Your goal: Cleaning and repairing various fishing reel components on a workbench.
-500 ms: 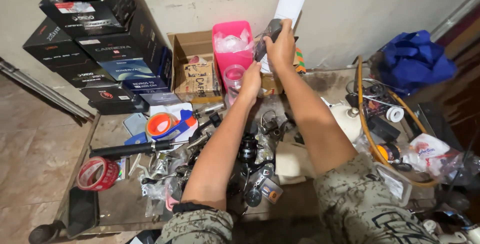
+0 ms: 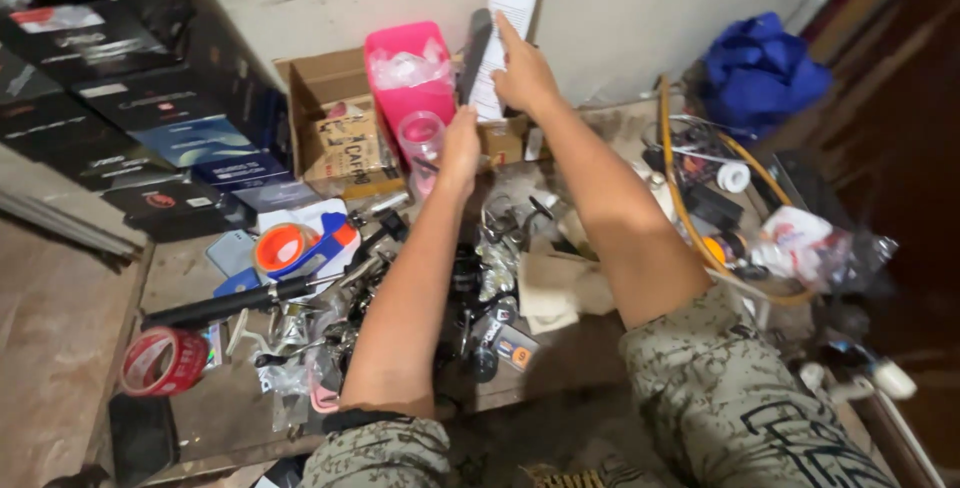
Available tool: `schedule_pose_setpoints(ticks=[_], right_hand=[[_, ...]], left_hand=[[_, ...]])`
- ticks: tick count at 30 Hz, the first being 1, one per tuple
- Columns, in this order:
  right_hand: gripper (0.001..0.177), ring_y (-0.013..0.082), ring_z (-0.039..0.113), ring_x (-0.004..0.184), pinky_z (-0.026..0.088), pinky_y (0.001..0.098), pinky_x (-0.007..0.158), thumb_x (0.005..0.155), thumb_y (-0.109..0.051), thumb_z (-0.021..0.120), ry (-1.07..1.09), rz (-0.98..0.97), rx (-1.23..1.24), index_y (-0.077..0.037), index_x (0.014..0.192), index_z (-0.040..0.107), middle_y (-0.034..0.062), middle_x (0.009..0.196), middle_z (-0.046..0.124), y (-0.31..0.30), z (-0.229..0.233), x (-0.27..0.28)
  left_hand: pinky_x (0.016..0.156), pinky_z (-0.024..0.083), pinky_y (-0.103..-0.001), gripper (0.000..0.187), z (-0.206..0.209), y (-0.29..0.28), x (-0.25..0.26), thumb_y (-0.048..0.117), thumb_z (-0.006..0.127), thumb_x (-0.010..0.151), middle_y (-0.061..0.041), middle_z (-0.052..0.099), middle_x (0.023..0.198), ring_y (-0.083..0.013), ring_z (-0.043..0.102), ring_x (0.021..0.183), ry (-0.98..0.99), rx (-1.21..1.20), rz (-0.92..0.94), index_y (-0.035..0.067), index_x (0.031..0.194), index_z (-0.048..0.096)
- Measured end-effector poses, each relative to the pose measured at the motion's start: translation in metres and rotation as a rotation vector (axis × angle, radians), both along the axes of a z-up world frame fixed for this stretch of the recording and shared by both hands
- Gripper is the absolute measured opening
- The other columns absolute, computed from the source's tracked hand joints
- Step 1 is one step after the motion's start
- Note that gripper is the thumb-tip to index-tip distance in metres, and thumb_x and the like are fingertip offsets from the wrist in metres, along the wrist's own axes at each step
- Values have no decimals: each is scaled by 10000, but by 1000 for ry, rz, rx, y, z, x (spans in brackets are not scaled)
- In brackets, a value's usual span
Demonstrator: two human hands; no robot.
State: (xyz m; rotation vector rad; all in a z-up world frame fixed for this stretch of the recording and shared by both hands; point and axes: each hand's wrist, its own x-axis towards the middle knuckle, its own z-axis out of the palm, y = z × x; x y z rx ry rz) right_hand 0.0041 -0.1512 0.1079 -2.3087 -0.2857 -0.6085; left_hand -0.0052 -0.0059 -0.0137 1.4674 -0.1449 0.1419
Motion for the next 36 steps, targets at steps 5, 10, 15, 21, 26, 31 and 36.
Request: schedule_pose_setpoints(ticks=[5,10,15,21,26,31,36], right_hand=[[823,377,677,988,543,458,886,816,-93,805,-27,-8,-3,-178,1551,443,189,1048,697,-16,6,-36],[720,341,697,974,559,419,900,804,-117,813,25,50,27,-133,1465,529,172,1040,717,-37,4,-75],[536,311,715,928,558,405,854,806,-181,803,256,80,-107,-137,1327,685,175,1026,742,-49,-11,-113],[530,304,727,961,556,408,862,743,-226,827,415,329,-371,-115,1250,716,164,1081,757,-63,-78,-155],[565,329,728,996,570,419,892,751,-217,782,678,222,-494,-176,1310,711,177,1113,747,-31,-46,-250],[565,328,694,1112,541,403,946,742,-267,838,600,297,-479,-124,1268,690,160,1222,716,-46,-134,-243],[461,351,685,1154,530,426,995,840,-280,735,612,159,-456,-163,1286,708,178,1252,715,-39,-90,-275]], left_hand=[[932,472,-357,443,32,-4,-54,320,456,1050,-113,691,1135,-200,609,1033,112,-100,-45,-41,1186,674],[901,479,-348,408,38,-6,-89,307,453,1054,-74,682,1075,-171,608,987,163,-203,-85,-23,1146,676],[973,451,-349,442,23,-5,-118,304,442,1056,-125,697,1169,-213,609,1063,49,-42,-61,-51,1196,665],[1090,406,-352,515,-43,-18,-144,325,454,1045,-184,653,1365,-274,582,1267,117,-25,-87,-75,1329,607],[1106,365,-342,524,-85,-22,-186,337,469,1057,-190,582,1412,-261,520,1310,87,106,-62,-73,1365,581],[878,471,-389,448,-67,-22,-235,338,482,1018,-171,714,1090,-274,598,957,249,58,-100,-41,1149,682],[715,422,-402,342,-70,-30,-239,306,490,1033,-106,609,832,-218,520,779,292,86,-127,18,927,641]])
